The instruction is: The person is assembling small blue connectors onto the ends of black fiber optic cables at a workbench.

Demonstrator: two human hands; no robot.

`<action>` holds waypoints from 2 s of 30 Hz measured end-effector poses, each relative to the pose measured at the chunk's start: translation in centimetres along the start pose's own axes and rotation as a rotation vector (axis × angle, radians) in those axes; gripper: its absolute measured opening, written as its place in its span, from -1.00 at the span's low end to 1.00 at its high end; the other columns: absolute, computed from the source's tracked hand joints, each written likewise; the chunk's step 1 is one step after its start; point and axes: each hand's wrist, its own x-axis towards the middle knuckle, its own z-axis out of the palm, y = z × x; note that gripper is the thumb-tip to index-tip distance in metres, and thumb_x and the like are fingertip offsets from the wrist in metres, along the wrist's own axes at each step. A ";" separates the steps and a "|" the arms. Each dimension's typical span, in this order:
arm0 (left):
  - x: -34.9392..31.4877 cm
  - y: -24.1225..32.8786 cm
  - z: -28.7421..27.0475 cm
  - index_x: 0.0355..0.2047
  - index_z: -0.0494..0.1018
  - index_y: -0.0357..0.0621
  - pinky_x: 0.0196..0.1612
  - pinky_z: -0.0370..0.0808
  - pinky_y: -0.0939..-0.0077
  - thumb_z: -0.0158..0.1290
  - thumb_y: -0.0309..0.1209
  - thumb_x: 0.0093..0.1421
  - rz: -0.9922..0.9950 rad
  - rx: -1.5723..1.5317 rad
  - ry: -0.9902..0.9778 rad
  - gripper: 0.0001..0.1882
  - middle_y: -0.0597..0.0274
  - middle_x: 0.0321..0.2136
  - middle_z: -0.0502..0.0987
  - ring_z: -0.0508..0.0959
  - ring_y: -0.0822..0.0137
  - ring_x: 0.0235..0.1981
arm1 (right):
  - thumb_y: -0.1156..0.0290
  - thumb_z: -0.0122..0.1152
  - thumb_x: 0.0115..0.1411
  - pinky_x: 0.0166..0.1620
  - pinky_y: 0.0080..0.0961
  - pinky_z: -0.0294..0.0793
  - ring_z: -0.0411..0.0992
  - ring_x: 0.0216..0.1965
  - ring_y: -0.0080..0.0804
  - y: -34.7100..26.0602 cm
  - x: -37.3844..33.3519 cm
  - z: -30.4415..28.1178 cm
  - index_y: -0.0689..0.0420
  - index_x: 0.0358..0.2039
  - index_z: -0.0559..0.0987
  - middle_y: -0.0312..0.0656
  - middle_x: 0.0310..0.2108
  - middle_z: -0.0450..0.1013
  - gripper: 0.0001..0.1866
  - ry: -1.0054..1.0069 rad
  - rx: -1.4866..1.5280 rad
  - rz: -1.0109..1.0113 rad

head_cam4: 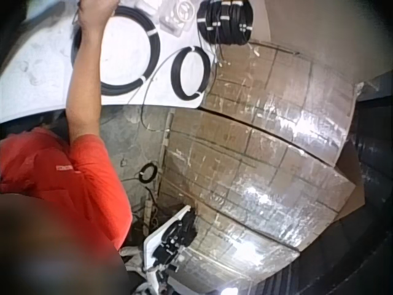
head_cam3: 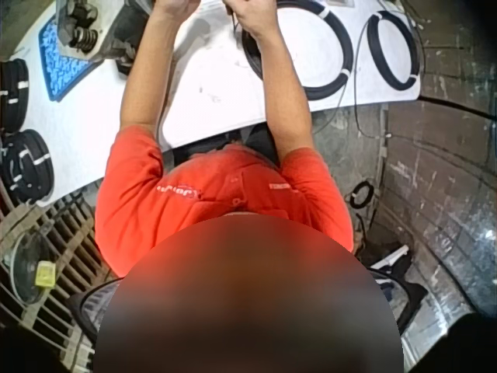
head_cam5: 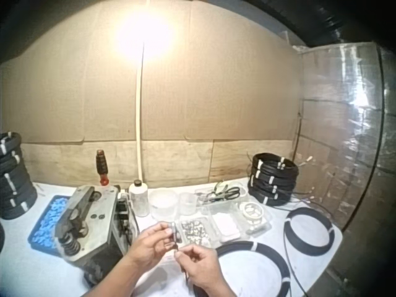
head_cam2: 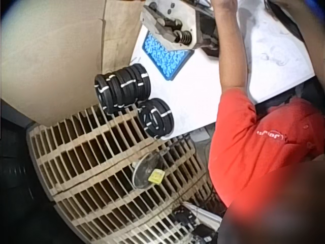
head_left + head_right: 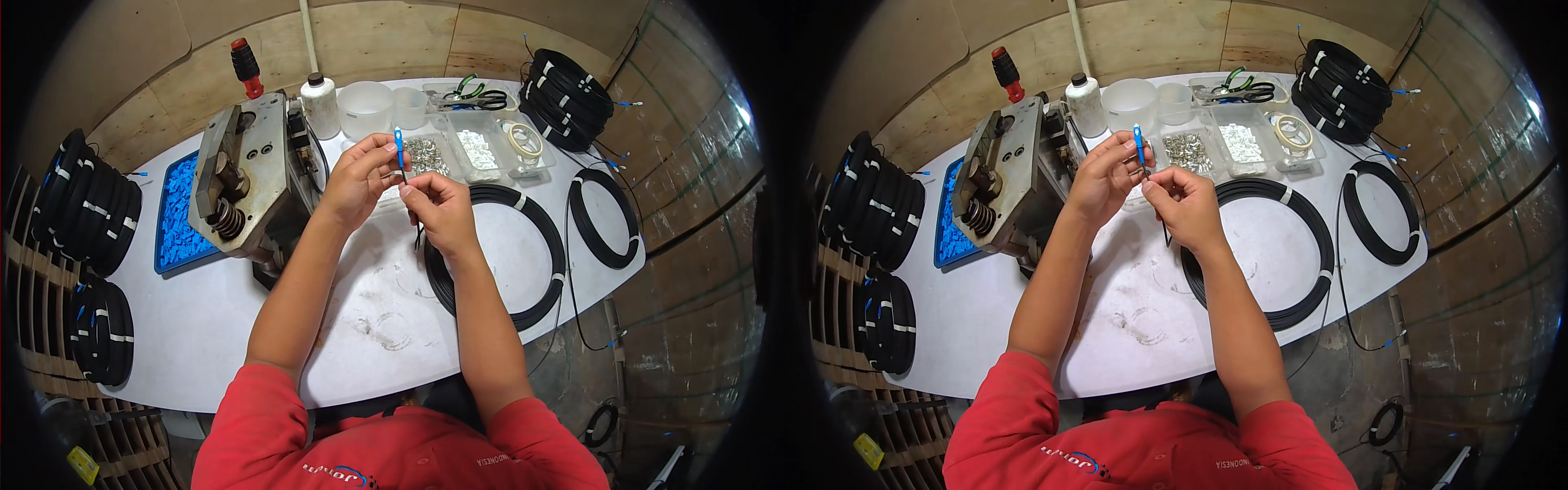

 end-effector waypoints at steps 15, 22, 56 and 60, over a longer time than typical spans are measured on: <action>-0.1 0.1 0.2 -0.22 0.42 -0.17 -0.22 0.45 0.50 -0.01 -0.40 0.27 0.029 0.050 -0.003 -0.87 0.23 -0.34 0.54 0.53 0.40 -0.29 | 0.44 0.28 0.15 -0.57 -0.73 0.29 0.31 -0.65 -0.75 -0.1 -0.1 0.2 0.21 -0.41 0.58 -0.40 -0.63 0.43 -0.89 0.028 0.012 -0.019; 0.0 0.1 0.0 -0.17 0.39 -0.16 -0.17 0.44 0.49 -0.04 -0.41 0.29 0.029 0.069 0.004 -0.85 0.20 -0.33 0.52 0.51 0.38 -0.26 | 0.44 0.29 0.15 -0.55 -0.73 0.29 0.31 -0.63 -0.76 0.1 -0.1 0.0 0.21 -0.40 0.59 -0.41 -0.62 0.44 -0.90 0.009 0.002 -0.006; -0.1 0.1 0.2 -0.24 0.45 -0.21 -0.22 0.43 0.53 0.01 -0.39 0.27 0.096 0.112 0.015 -0.85 0.24 -0.36 0.53 0.51 0.43 -0.31 | 0.48 0.30 0.14 -0.49 -0.79 0.23 0.27 -0.55 -0.83 0.0 -0.1 0.3 0.22 -0.38 0.59 -0.44 -0.54 0.47 -0.91 0.042 -0.001 -0.009; -0.1 -0.2 0.3 -0.21 0.46 -0.20 -0.21 0.42 0.54 0.02 -0.37 0.28 0.175 0.371 0.037 -0.83 0.24 -0.34 0.53 0.49 0.44 -0.28 | 0.48 0.31 0.14 -0.48 -0.78 0.26 0.28 -0.56 -0.81 0.0 -0.1 0.2 0.22 -0.39 0.58 -0.42 -0.54 0.47 -0.91 0.040 -0.041 -0.042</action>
